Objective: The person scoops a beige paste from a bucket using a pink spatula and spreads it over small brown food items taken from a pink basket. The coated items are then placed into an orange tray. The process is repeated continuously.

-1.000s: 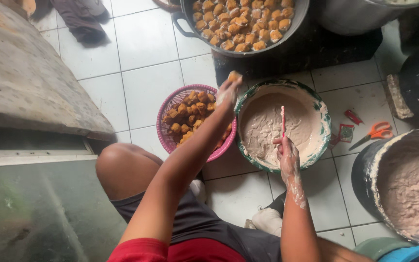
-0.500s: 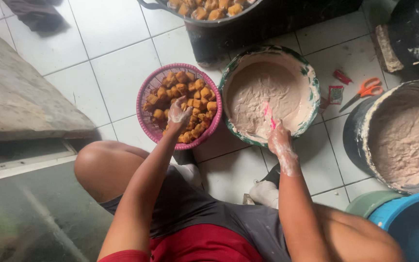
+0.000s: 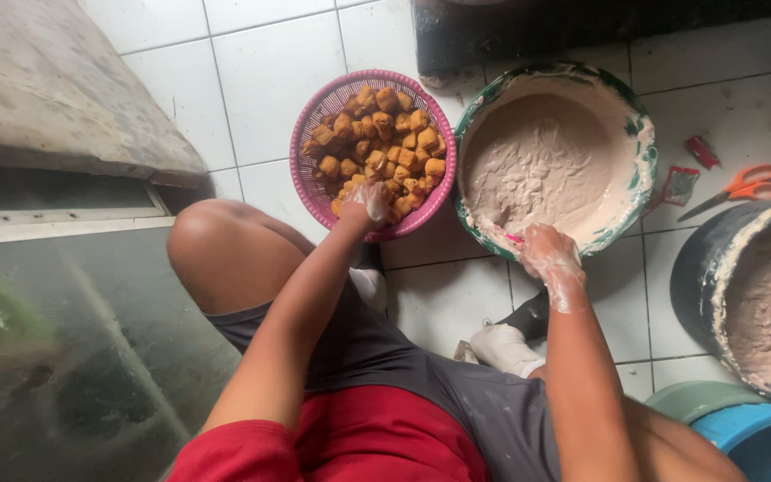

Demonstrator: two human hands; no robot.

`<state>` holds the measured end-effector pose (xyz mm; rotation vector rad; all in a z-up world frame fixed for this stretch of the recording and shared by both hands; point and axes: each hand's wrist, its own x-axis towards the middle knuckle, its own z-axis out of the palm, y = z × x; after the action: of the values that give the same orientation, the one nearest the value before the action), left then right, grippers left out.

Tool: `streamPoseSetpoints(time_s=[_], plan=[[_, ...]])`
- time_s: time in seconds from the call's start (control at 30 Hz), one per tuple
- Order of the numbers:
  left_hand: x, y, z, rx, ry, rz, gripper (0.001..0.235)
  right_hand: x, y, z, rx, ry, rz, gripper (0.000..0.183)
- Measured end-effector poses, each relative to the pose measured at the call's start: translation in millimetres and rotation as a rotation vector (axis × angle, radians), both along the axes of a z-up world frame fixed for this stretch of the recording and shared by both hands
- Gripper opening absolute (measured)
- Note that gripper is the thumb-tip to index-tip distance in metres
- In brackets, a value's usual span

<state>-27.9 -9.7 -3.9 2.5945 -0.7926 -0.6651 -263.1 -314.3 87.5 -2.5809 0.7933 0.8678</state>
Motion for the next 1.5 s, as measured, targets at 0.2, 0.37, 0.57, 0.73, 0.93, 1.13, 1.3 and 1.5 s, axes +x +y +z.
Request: streamPoseSetpoints(time_s=[0.2, 0.37, 0.57, 0.73, 0.93, 1.13, 1.3, 1.5], plan=[[-10.0, 6.6, -34.9, -0.113, -0.252, -0.011, 0.038, -12.7, 4.6, -13.1, 0.601, -0.422, -0.657, 0.023], [1.0, -17.7, 15.1, -0.264, -0.253, 0.083, 0.052, -1.7, 25.7, -25.4, 1.059, -0.648, -1.100, 0.015], [-53.1, -108.9, 94.9, -0.909, 0.027, 0.087, 0.033, 23.0, 53.8, 13.6, 1.115, -0.715, -1.065, 0.028], [-117.0, -137.2, 150.4, -0.956, 0.325, 0.107, 0.044, 30.7, 59.3, 55.7, 1.183, -0.929, -1.116, 0.031], [-120.1, -141.9, 152.2, -0.912, 0.233, 0.053, 0.036, 15.1, 45.4, 63.5, 1.146, -1.074, -1.098, 0.022], [-102.3, -155.9, 116.4, -0.943, 1.182, 0.238, 0.032, 8.3, 41.7, 47.6, 1.171, -1.194, -1.114, 0.018], [-90.2, -166.4, 113.0, -0.801, 1.118, 0.233, 0.030, 7.0, 39.4, 52.7, 0.915, -1.266, -0.875, 0.022], [-66.9, -178.4, 163.1, -0.731, 0.646, 0.528, 0.039, 18.2, 48.5, 70.4, 0.705, -1.071, -0.833, 0.037]])
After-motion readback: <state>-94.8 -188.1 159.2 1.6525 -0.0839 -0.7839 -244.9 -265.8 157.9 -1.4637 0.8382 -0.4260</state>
